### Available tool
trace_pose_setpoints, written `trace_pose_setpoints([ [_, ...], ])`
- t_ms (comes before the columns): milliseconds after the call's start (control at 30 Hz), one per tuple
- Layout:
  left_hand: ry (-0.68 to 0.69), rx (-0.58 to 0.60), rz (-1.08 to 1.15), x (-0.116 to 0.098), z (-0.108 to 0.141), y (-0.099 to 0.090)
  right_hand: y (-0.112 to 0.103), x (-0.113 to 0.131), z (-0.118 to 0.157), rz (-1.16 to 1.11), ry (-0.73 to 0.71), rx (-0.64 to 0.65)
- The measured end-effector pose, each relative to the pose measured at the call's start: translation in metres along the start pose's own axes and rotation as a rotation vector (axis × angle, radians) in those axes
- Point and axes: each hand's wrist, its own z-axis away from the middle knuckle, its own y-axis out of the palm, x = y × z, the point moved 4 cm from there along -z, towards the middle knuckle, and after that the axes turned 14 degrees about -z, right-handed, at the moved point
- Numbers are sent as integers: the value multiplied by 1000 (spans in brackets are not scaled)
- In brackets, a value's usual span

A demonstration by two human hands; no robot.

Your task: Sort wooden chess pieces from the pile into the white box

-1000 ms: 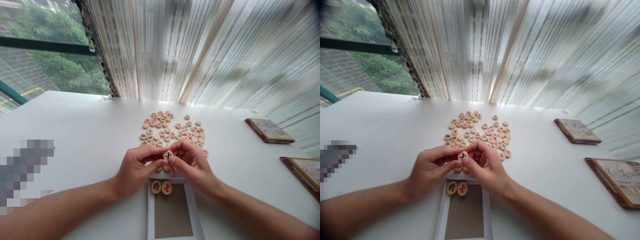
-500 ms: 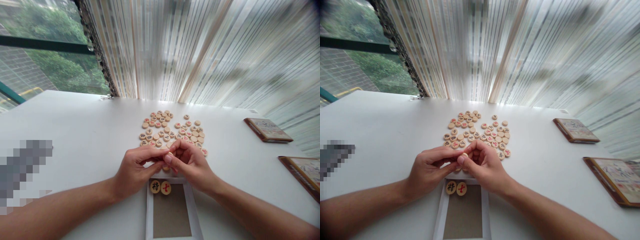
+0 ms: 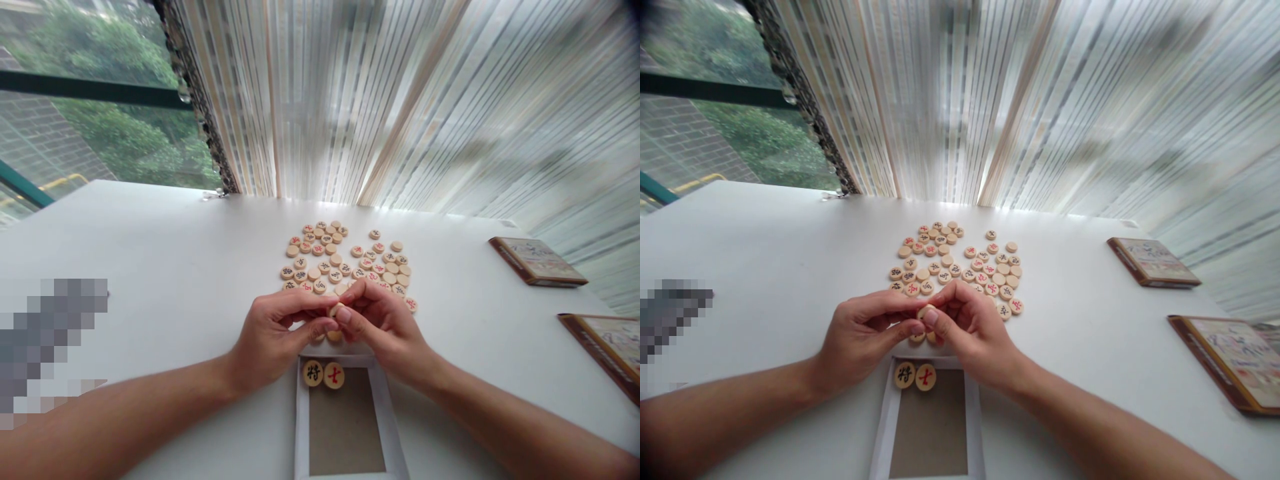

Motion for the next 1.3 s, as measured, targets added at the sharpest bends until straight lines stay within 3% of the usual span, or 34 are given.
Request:
trace_pose_setpoints([
  [200,-15,-13,-9,-1,-1,-1,-1,1,1,36,-28,6],
  [400,-125,-11,54,3,-2,1,-3,2,5,139,-69,-21],
  [767,-174,-64,80,5,-1,-1,-4,0,8,332,-277,-16],
  [1300,-189,-47,86,9,0,0,-3,4,7,390,-272,-33],
])
